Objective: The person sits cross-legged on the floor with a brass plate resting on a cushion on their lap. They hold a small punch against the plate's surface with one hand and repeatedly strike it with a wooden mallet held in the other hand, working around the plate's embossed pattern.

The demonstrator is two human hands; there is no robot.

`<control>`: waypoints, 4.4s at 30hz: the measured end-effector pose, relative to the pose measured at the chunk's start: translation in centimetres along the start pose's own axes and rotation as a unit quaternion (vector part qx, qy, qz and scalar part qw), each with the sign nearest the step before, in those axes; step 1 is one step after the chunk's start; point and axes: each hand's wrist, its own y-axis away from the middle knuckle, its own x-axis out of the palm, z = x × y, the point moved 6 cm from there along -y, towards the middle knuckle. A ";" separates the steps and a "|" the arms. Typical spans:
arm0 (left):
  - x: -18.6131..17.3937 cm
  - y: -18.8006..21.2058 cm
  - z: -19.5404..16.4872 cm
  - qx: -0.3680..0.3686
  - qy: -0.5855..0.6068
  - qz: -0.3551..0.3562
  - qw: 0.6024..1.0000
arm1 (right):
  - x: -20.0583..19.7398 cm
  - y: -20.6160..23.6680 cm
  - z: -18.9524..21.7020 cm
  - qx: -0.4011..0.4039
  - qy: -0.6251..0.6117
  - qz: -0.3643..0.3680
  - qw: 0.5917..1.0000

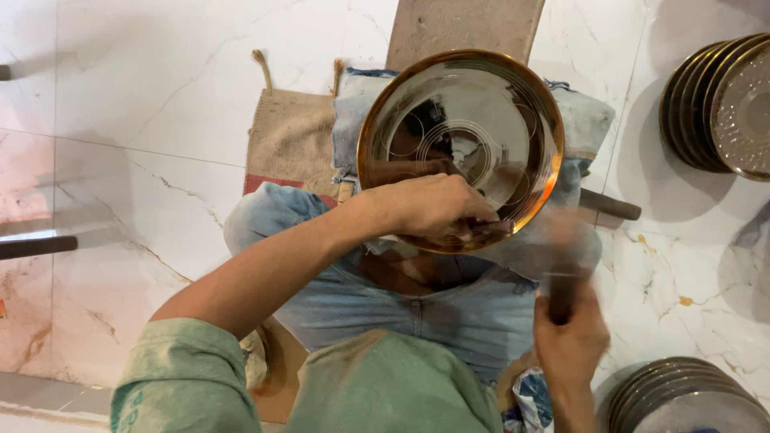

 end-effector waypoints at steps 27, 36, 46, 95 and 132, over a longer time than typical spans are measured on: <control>1.0 7.6 -1.0 -0.275 0.042 -0.488 0.827 | -7.3 -14.7 20.0 -0.304 0.423 0.251 0.816; 2.0 8.0 -1.4 -0.327 0.026 -0.521 0.788 | -8.0 -13.6 24.4 -0.412 0.367 0.189 0.812; 0.0 5.0 -0.3 -0.181 0.035 -0.350 0.919 | -6.7 -13.7 12.7 -0.275 0.293 0.175 0.899; 0.5 8.3 -2.0 -0.292 0.010 -0.481 0.826 | -7.4 -15.2 21.5 -0.399 0.271 0.155 0.862; -1.9 5.0 -0.1 -0.194 0.063 -0.269 0.941 | -3.8 -8.5 6.8 -0.172 0.104 0.100 0.975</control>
